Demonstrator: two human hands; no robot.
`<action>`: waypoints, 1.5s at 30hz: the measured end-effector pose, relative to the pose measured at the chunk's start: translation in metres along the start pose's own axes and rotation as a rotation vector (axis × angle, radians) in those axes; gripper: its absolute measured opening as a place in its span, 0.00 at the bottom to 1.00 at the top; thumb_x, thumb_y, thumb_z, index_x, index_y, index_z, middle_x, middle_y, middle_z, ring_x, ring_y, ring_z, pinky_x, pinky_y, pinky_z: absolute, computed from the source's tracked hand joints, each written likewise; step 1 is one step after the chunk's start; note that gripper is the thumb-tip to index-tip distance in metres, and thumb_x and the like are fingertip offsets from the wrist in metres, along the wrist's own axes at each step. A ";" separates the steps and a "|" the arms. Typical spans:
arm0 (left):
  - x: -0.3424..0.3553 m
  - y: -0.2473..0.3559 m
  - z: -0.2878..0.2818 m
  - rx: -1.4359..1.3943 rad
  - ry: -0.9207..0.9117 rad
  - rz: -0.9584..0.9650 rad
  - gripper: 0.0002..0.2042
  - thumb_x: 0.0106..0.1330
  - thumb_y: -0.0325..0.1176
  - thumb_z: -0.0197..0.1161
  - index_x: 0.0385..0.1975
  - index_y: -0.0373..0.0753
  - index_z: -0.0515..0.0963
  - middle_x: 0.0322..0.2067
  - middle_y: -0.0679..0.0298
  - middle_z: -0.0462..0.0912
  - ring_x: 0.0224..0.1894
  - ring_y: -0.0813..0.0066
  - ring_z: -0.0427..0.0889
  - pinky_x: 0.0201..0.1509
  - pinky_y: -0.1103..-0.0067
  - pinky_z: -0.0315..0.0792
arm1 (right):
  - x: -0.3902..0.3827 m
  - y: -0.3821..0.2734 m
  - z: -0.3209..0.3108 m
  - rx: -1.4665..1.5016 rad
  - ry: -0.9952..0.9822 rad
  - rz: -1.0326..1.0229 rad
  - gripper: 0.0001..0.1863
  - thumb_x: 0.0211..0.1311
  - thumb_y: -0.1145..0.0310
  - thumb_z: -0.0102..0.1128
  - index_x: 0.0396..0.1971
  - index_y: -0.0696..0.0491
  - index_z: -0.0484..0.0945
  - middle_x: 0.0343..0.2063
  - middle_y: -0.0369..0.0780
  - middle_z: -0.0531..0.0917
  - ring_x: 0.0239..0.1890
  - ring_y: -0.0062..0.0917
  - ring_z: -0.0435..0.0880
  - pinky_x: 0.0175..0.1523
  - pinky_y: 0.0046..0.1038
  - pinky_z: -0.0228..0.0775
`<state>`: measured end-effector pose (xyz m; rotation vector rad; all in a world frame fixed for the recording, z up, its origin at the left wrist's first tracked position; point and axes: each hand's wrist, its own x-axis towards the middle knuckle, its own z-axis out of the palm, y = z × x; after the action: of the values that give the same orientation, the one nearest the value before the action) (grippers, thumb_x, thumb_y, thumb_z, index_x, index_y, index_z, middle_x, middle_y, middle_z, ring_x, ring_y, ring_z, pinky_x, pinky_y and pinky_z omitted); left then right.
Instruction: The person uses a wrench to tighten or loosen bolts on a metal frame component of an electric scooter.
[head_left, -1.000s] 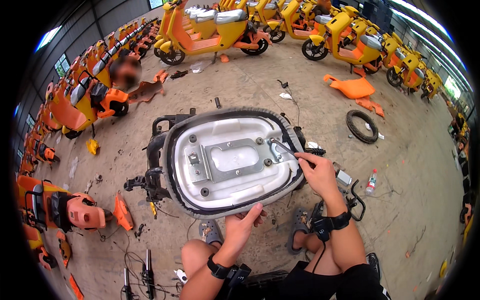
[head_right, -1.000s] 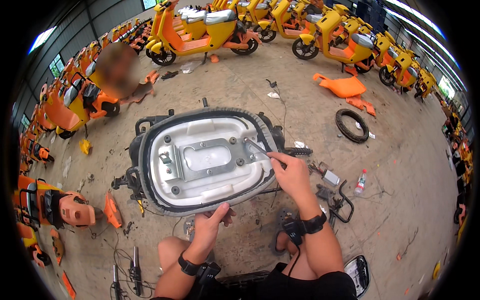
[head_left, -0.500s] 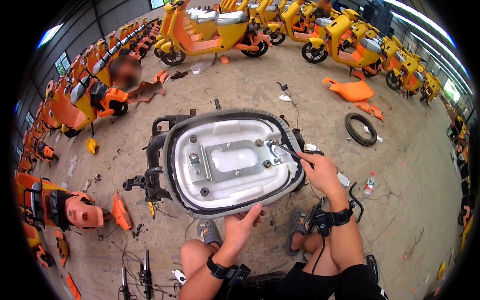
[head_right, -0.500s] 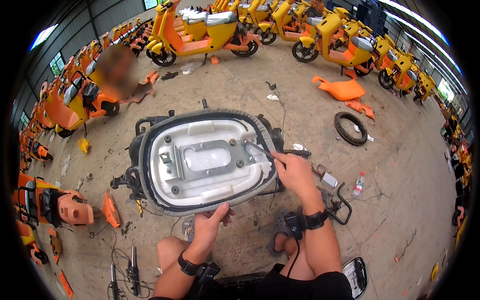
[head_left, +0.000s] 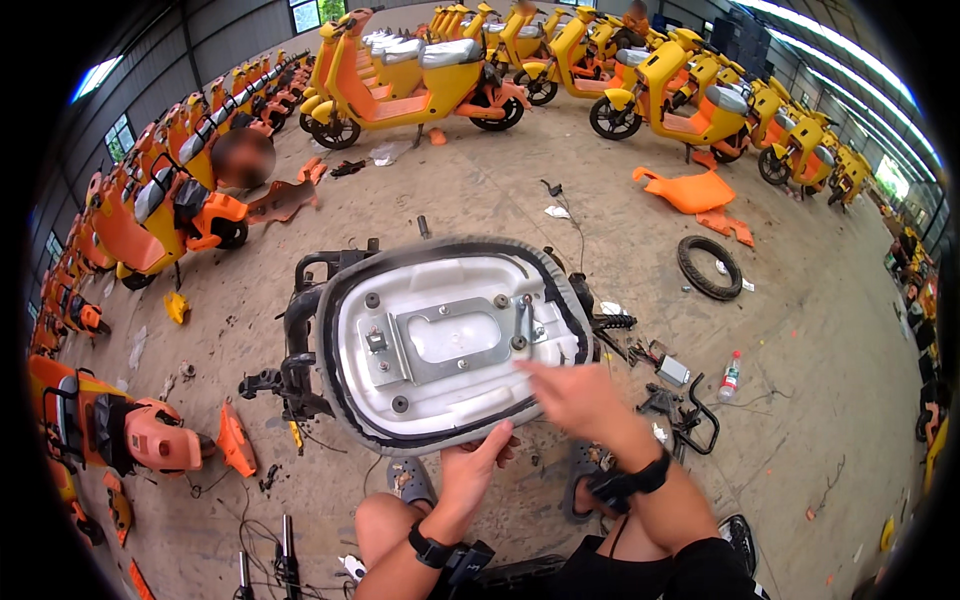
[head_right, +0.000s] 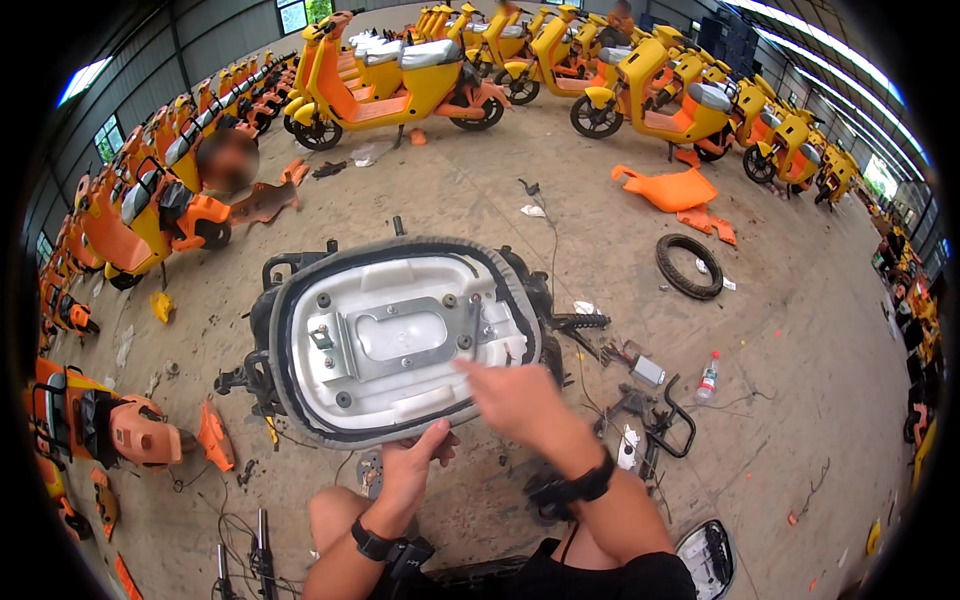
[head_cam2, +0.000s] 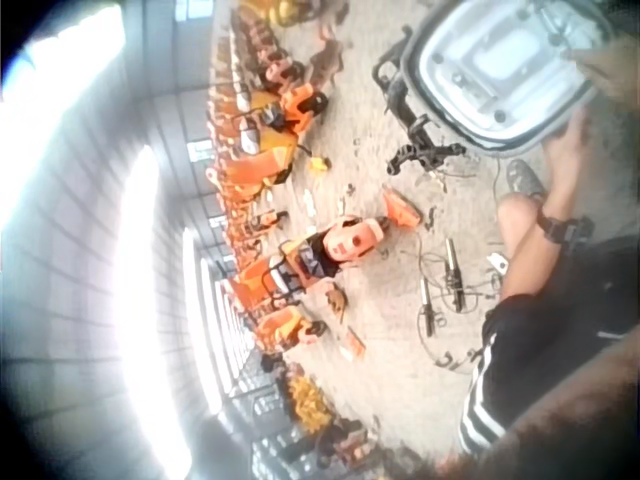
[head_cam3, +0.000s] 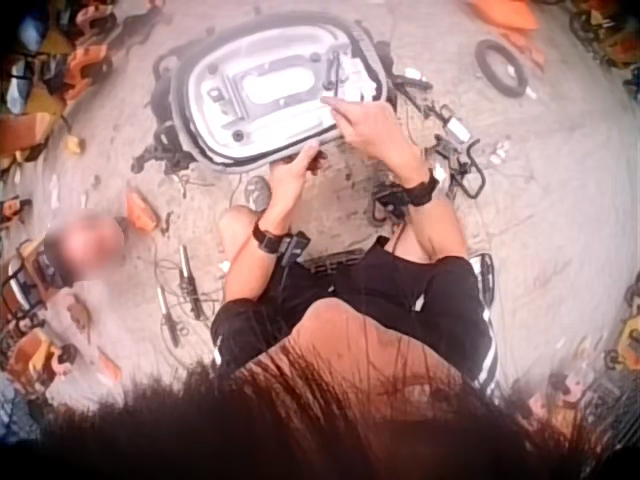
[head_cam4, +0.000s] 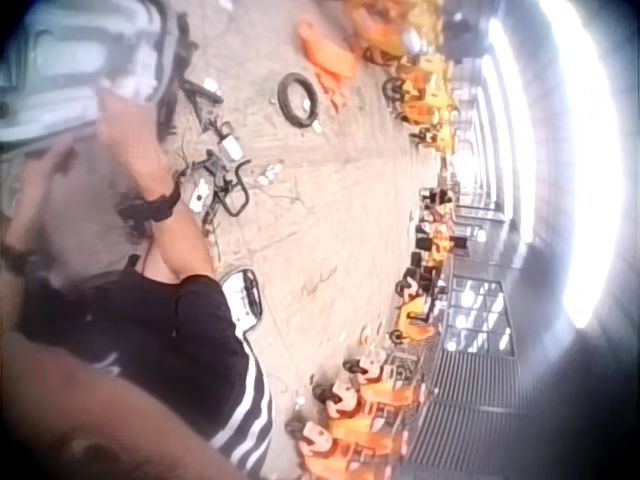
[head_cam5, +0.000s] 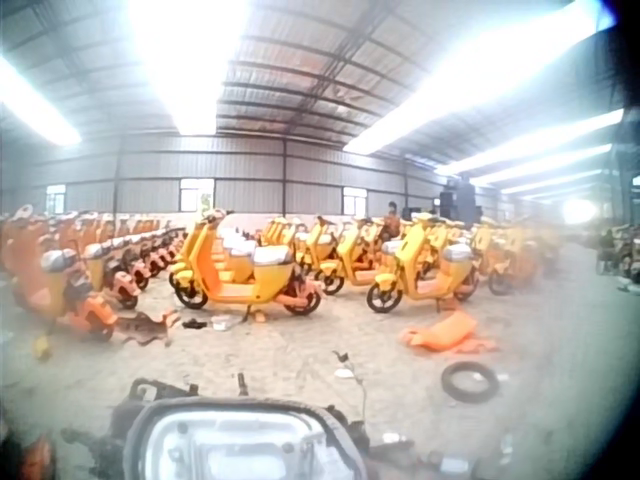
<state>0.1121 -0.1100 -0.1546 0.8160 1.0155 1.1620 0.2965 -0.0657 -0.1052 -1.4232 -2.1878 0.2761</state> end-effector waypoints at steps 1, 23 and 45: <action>0.001 -0.002 0.005 -0.003 -0.014 -0.007 0.12 0.65 0.32 0.66 0.43 0.31 0.77 0.28 0.58 0.83 0.24 0.76 0.80 0.25 0.81 0.71 | 0.000 -0.008 0.015 0.022 0.118 -0.157 0.17 0.57 0.70 0.58 0.47 0.49 0.82 0.27 0.43 0.84 0.27 0.36 0.83 0.30 0.32 0.75; 0.010 0.008 0.001 0.031 -0.105 0.000 0.09 0.65 0.31 0.65 0.39 0.33 0.78 0.28 0.63 0.83 0.24 0.79 0.77 0.26 0.82 0.69 | 0.043 0.002 0.010 0.157 0.065 0.357 0.22 0.55 0.51 0.64 0.45 0.50 0.83 0.25 0.43 0.84 0.31 0.40 0.84 0.37 0.37 0.75; -0.003 0.004 -0.005 -0.039 -0.045 -0.064 0.11 0.64 0.35 0.68 0.38 0.34 0.80 0.26 0.65 0.83 0.24 0.83 0.76 0.27 0.84 0.68 | 0.022 0.031 0.017 0.649 0.537 0.370 0.14 0.66 0.72 0.55 0.49 0.57 0.78 0.32 0.40 0.86 0.26 0.20 0.80 0.35 0.22 0.72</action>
<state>0.1062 -0.1121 -0.1517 0.7698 0.9724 1.1008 0.3051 -0.0305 -0.1262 -1.3066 -1.2375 0.5913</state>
